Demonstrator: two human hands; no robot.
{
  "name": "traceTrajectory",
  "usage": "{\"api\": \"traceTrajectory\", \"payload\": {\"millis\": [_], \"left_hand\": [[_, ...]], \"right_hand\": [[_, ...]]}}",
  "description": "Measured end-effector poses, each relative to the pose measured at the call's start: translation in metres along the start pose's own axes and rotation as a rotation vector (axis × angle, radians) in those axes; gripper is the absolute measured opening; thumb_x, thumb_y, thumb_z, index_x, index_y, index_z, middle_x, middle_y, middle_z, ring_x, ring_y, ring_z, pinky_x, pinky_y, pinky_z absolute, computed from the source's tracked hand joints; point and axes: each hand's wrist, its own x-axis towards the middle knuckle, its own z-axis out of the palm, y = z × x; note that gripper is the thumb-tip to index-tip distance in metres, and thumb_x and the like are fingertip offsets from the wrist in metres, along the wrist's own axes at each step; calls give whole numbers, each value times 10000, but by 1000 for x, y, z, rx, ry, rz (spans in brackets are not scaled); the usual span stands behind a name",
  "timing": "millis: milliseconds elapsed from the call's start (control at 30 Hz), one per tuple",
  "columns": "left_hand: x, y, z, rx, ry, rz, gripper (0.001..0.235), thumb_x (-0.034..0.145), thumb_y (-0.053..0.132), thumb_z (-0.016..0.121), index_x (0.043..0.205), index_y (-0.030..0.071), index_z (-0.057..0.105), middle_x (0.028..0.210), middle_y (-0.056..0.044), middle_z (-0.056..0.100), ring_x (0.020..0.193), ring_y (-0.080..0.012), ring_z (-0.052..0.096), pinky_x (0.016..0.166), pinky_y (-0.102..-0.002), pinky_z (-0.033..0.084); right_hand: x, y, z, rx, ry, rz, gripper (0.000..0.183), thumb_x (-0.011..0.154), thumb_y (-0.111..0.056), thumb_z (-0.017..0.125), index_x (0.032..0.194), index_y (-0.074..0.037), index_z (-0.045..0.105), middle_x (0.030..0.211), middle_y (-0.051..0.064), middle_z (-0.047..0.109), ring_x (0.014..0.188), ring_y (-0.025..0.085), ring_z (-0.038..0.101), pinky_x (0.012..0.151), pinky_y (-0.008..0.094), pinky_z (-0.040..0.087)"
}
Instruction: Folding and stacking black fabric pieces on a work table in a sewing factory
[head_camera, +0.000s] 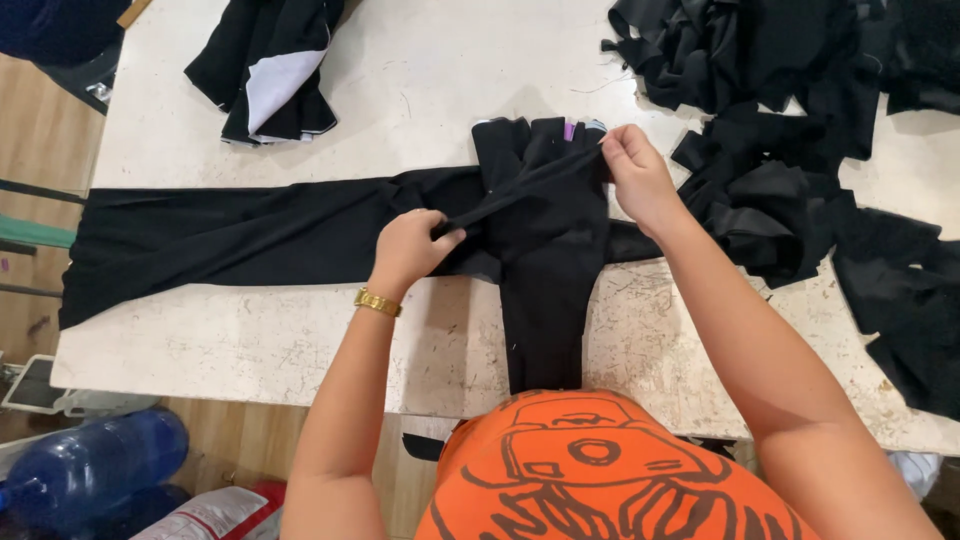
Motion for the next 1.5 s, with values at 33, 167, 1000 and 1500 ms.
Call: {"api": "traceTrajectory", "payload": {"millis": [33,167,1000,1500], "left_hand": [[-1,-6,0,-1,-1,0,282,776,399,655,905,150,678,832,-60,655,842,-296,641,732,-383,507],[-9,-18,-19,-285,-51,-143,272,712,372,706,752,106,664,664,-104,627,706,-319,621,630,-375,468],[-41,39,41,-391,870,206,505,671,140,724,1133,68,533,1052,-114,494,1043,-328,454,952,-423,305],[-46,115,92,-94,153,-21,826,582,171,754,1339,240,431,1434,-187,241,1315,-445,245,845,-607,410]], "right_hand": [[0,0,-2,-1,0,1,134,1008,-151,418,1001,-98,541,702,-61,411,677,52,427,661,180,395],[2,-5,-1,3,117,-17,114,1009,-149,423,991,-107,527,697,-53,430,678,46,442,634,171,378],[-65,96,-66,-1567,-160,-104,482,772,-449,648,1188,-213,593,993,10,603,1030,230,561,873,404,443],[-59,80,-96,-1378,14,-150,143,918,-367,559,1017,-281,617,805,30,675,777,259,670,676,377,522]]}}
